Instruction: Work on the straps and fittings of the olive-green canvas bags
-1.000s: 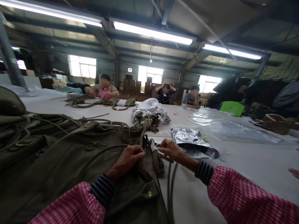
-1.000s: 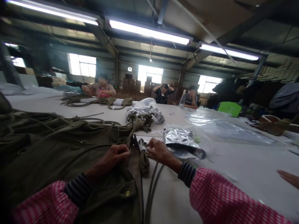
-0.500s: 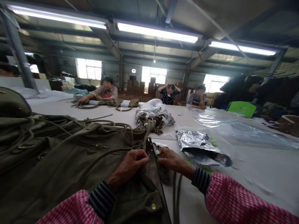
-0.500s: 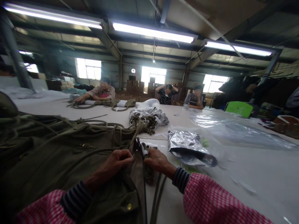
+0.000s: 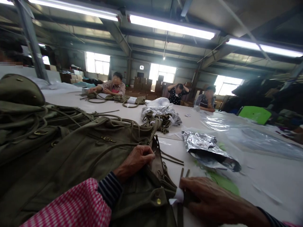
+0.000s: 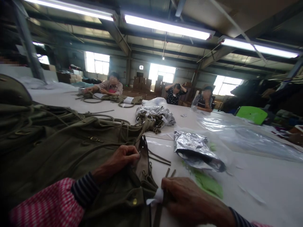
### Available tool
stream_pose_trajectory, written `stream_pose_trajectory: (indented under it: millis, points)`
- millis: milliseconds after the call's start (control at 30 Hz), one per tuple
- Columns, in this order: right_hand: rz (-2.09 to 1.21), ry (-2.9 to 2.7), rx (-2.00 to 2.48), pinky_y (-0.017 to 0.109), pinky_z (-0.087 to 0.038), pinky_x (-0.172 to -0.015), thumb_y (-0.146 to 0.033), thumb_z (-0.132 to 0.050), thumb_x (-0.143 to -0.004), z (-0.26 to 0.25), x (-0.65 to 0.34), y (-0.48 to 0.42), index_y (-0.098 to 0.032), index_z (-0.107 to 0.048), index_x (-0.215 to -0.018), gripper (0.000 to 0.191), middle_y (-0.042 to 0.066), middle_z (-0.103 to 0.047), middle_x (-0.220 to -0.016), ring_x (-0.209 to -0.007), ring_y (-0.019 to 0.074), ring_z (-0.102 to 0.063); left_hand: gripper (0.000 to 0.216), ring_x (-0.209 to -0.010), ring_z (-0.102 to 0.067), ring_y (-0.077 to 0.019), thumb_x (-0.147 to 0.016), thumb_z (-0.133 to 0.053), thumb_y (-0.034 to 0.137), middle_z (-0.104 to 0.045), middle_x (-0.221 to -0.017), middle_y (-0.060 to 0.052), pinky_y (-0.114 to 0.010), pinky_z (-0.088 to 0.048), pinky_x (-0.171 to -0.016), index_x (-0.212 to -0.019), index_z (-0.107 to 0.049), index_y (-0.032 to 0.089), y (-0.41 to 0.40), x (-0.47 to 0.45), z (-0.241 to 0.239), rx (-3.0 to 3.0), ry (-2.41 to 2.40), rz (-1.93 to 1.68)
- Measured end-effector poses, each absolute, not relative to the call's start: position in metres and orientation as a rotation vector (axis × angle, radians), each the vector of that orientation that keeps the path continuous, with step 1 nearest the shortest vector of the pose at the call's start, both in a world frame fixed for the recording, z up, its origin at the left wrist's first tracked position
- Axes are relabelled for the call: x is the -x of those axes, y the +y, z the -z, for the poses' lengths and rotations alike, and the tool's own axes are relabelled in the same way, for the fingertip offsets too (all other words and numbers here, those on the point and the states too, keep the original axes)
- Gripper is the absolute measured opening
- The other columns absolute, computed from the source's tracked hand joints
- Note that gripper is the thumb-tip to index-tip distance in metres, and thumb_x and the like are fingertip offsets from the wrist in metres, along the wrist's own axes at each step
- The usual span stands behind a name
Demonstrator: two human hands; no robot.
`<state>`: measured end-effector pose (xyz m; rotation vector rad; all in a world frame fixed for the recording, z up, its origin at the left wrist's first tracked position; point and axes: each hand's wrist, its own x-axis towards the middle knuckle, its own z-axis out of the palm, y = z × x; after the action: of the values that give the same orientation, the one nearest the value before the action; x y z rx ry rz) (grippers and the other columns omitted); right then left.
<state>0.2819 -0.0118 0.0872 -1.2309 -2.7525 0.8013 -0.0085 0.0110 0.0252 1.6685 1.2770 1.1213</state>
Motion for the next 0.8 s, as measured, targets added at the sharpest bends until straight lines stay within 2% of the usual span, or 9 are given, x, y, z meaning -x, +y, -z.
stream_pose_trajectory:
  millis: [100,200,267,367,400,500,600,700,800]
  points:
    - [-0.953,-2.59,1.186,0.028,-0.044,-0.067,-0.041,-0.063,-0.088,-0.083,-0.267,0.006,-0.024,-0.072,-0.094,0.02,0.005,-0.068,-0.088,-0.08,0.0206,-0.061,0.022,-0.062,-0.053,-0.0134,-0.083,-0.061,0.034,-0.062,-0.064,0.001,-0.025,-0.039,-0.063,-0.072,-0.066,0.015,0.01,0.008,-0.027,-1.702,1.28,-1.098]
    - [-0.94,-2.495,1.197,0.026,-0.041,-0.06,-0.046,-0.056,-0.092,-0.072,-0.239,0.03,-0.018,-0.07,-0.082,0.033,0.004,-0.066,-0.076,-0.069,0.0172,-0.058,0.023,-0.061,-0.052,-0.0132,-0.082,-0.061,0.035,-0.061,-0.063,0.001,-0.025,-0.038,-0.062,-0.071,-0.066,0.015,0.008,0.007,-0.03,-1.738,1.295,-1.074]
    - [-0.838,-2.518,1.294,0.026,-0.037,-0.056,-0.041,-0.06,-0.088,-0.062,-0.22,0.04,-0.016,-0.067,-0.075,0.029,0.004,-0.064,-0.069,-0.063,0.016,-0.055,0.023,-0.061,-0.05,-0.0129,-0.082,-0.06,0.034,-0.06,-0.063,0.002,-0.025,-0.037,-0.061,-0.07,-0.065,0.015,0.007,0.007,-0.033,-1.762,1.309,-1.058]
    - [-0.632,-2.491,1.373,0.026,-0.033,-0.057,-0.023,-0.065,-0.074,-0.044,-0.205,0.047,-0.016,-0.067,-0.073,0.006,0.003,-0.063,-0.069,-0.066,0.0162,-0.053,0.023,-0.062,-0.05,-0.013,-0.082,-0.059,0.034,-0.06,-0.063,0.002,-0.025,-0.036,-0.061,-0.069,-0.065,0.015,0.006,0.007,-0.036,-1.808,1.325,-1.045]
    - [-0.647,-2.441,1.374,0.026,-0.033,-0.057,-0.018,-0.064,-0.07,-0.038,-0.205,0.048,-0.016,-0.067,-0.074,0.005,0.002,-0.062,-0.068,-0.066,0.0157,-0.052,0.023,-0.062,-0.051,-0.0131,-0.081,-0.059,0.033,-0.06,-0.063,0.002,-0.025,-0.036,-0.062,-0.069,-0.065,0.015,0.006,0.007,-0.036,-1.829,1.332,-1.038]
    - [-1.06,-2.172,1.327,0.023,-0.032,-0.049,-0.017,-0.061,-0.067,-0.024,-0.213,0.051,-0.016,-0.066,-0.078,0.012,-0.002,-0.055,-0.061,-0.055,0.0119,-0.047,0.019,-0.063,-0.051,-0.0129,-0.08,-0.059,0.03,-0.059,-0.063,0.003,-0.025,-0.035,-0.061,-0.069,-0.066,0.015,0.006,0.007,-0.034,-1.896,1.335,-0.98]
    - [-1.366,-1.856,1.282,0.021,-0.027,-0.043,-0.03,-0.065,-0.073,-0.021,-0.22,0.051,-0.016,-0.065,-0.087,0.019,-0.006,-0.049,-0.056,-0.045,0.0087,-0.04,0.017,-0.062,-0.049,-0.0123,-0.079,-0.059,0.029,-0.057,-0.063,0.004,-0.024,-0.032,-0.058,-0.071,-0.068,0.016,0.006,0.007,-0.032,-1.946,1.271,-0.882]
    - [-1.349,-1.838,1.246,0.02,-0.026,-0.04,-0.039,-0.068,-0.075,-0.027,-0.217,0.047,-0.017,-0.066,-0.095,0.029,-0.007,-0.049,-0.055,-0.044,0.0086,-0.04,0.017,-0.06,-0.047,-0.0121,-0.078,-0.06,0.03,-0.054,-0.061,0.004,-0.023,-0.031,-0.057,-0.069,-0.068,0.017,0.006,0.006,-0.03,-1.959,1.245,-0.848]
    - [-1.246,-1.936,1.192,0.022,-0.03,-0.041,-0.04,-0.07,-0.075,-0.032,-0.21,0.044,-0.018,-0.067,-0.098,0.032,-0.006,-0.051,-0.054,-0.045,0.0102,-0.044,0.018,-0.059,-0.046,-0.0121,-0.078,-0.06,0.031,-0.052,-0.059,0.004,-0.023,-0.031,-0.056,-0.068,-0.067,0.018,0.005,0.006,-0.03,-1.985,1.29,-0.849]
